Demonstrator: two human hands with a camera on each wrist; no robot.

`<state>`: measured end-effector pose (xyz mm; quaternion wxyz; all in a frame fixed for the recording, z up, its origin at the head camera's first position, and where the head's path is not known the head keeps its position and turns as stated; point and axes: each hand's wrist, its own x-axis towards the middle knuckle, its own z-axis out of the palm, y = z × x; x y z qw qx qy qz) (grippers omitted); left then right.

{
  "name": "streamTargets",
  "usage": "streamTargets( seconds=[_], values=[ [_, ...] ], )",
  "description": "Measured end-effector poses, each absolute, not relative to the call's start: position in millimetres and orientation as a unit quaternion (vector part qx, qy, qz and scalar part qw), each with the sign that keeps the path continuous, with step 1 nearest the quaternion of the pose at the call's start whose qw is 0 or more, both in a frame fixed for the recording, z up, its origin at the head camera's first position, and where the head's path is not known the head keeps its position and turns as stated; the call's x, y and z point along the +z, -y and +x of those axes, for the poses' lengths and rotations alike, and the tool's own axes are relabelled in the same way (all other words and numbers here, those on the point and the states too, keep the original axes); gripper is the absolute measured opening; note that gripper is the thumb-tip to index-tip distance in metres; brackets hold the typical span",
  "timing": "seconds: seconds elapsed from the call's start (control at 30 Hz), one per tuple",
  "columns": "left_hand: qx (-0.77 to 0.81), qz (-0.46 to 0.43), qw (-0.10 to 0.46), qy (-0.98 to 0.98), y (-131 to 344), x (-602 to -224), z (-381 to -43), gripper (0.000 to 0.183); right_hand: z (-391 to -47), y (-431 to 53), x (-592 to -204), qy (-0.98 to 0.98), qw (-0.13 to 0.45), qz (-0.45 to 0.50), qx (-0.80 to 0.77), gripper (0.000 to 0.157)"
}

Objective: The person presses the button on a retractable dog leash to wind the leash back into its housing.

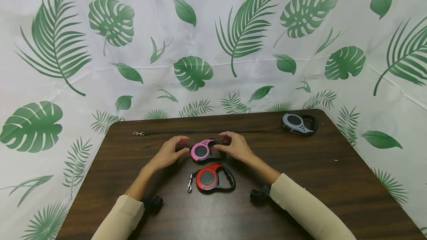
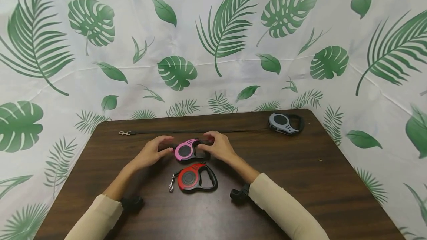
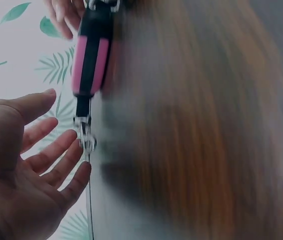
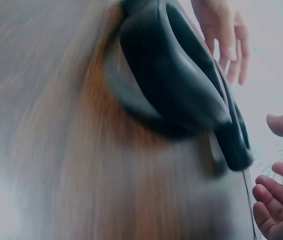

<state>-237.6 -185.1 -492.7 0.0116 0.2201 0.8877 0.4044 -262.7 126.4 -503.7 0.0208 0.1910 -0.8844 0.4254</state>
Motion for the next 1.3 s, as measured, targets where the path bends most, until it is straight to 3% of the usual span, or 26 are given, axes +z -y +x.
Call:
streamTargets(
  seconds=[0.77,1.3],
  values=[
    [0.368,0.182,-0.079,-0.909,266.0,-487.2,-242.4,0.042,-273.4,-235.8,-483.7,0.906,0.038,0.210,0.366,0.062],
    [0.324,0.195,-0.067,-0.923,308.0,-488.5,-250.6,0.055,-295.2,-337.3,-483.5,0.914,0.084,0.260,0.300,0.057]
  ],
)
